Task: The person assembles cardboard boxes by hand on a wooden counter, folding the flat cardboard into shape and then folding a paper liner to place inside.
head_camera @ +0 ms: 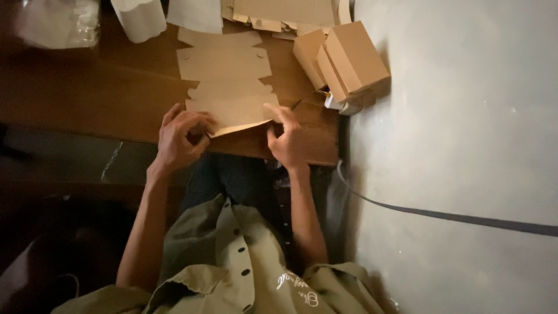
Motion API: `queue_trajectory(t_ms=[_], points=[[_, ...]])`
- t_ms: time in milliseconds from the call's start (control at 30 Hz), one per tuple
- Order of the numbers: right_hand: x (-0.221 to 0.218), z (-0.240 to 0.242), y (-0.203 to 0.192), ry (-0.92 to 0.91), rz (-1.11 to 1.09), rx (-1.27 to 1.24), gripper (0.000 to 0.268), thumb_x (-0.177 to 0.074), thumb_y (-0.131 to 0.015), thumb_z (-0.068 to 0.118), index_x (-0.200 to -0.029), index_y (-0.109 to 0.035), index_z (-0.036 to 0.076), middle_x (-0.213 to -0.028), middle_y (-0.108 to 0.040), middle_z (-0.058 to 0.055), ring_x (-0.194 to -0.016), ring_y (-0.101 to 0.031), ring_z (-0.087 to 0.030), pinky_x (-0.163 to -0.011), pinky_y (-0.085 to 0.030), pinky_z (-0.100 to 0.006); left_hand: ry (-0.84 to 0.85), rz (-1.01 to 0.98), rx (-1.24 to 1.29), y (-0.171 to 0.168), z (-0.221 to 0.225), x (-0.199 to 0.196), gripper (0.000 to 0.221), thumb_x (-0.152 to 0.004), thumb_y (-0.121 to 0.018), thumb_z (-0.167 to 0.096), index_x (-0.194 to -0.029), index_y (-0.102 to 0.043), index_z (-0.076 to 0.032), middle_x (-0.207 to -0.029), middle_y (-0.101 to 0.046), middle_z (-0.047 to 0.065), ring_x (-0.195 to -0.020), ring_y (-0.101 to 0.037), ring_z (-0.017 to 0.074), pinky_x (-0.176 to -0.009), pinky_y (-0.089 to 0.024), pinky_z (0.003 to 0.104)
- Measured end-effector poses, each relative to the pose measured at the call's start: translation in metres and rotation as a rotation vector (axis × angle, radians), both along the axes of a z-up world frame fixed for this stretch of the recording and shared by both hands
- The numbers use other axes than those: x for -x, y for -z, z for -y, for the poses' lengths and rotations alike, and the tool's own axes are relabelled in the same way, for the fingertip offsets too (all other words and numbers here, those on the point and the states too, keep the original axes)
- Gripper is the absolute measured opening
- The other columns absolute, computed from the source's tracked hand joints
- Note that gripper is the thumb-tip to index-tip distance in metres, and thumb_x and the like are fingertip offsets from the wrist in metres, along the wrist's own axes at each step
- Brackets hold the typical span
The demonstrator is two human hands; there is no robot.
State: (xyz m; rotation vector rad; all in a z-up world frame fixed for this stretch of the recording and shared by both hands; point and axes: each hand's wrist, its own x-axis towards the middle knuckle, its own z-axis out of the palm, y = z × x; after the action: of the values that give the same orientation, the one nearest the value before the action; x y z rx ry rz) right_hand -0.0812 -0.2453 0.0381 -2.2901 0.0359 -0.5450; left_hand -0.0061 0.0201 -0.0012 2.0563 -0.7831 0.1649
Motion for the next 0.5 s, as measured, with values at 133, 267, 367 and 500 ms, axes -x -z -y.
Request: queue_trajectory(t_ms=[133, 267, 367, 500], points=[[0.002, -0.004, 0.009, 0.154, 0.018, 0.018, 0.054, -0.082, -0.07, -0.002, -0.133, -0.065, 0.016, -0.119, -0.062, -0.006, -0.108, -0.066, -0.027, -0.098, -0.056, -0.041, 0.01, 0.006, 0.017, -0.002, 0.001, 0.002, 0.016, -0.079, -0.079, -0.014, -0.09, -0.073, -0.023, -0.102, -0.077, -0.001, -0.121, -0.068, 0.0219, -0.122, -0.025, 0.053], [0.01, -0.01, 0.015, 0.204, 0.066, -0.145, 0.033, -0.097, -0.061, 0.007, -0.13, -0.061, 0.008, -0.103, -0.061, -0.008, -0.095, -0.065, -0.022, -0.088, -0.056, -0.038, 0.007, 0.025, 0.019, -0.012, 0.003, 0.005, 0.017, -0.077, -0.079, -0.012, -0.092, -0.073, -0.018, -0.1, -0.077, 0.001, -0.116, -0.07, 0.0228, -0.12, -0.029, 0.05], [0.014, -0.015, 0.009, 0.22, 0.1, -0.166, 0.031, -0.099, -0.06, 0.006, -0.13, -0.06, 0.003, -0.105, -0.067, -0.014, -0.096, -0.07, -0.026, -0.084, -0.06, -0.038, 0.029, 0.008, 0.029, -0.014, 0.005, 0.008, 0.017, -0.079, -0.079, -0.012, -0.094, -0.073, -0.018, -0.1, -0.078, 0.002, -0.115, -0.07, 0.0237, -0.12, -0.029, 0.052], [0.016, -0.012, 0.004, 0.266, 0.116, 0.006, 0.037, -0.095, -0.064, 0.002, -0.13, -0.061, 0.009, -0.111, -0.058, -0.007, -0.102, -0.066, -0.024, -0.089, -0.058, -0.039, 0.036, 0.01, 0.03, -0.012, 0.007, 0.014, 0.016, -0.078, -0.08, -0.014, -0.092, -0.074, -0.02, -0.098, -0.078, -0.001, -0.115, -0.07, 0.0207, -0.12, -0.028, 0.053]])
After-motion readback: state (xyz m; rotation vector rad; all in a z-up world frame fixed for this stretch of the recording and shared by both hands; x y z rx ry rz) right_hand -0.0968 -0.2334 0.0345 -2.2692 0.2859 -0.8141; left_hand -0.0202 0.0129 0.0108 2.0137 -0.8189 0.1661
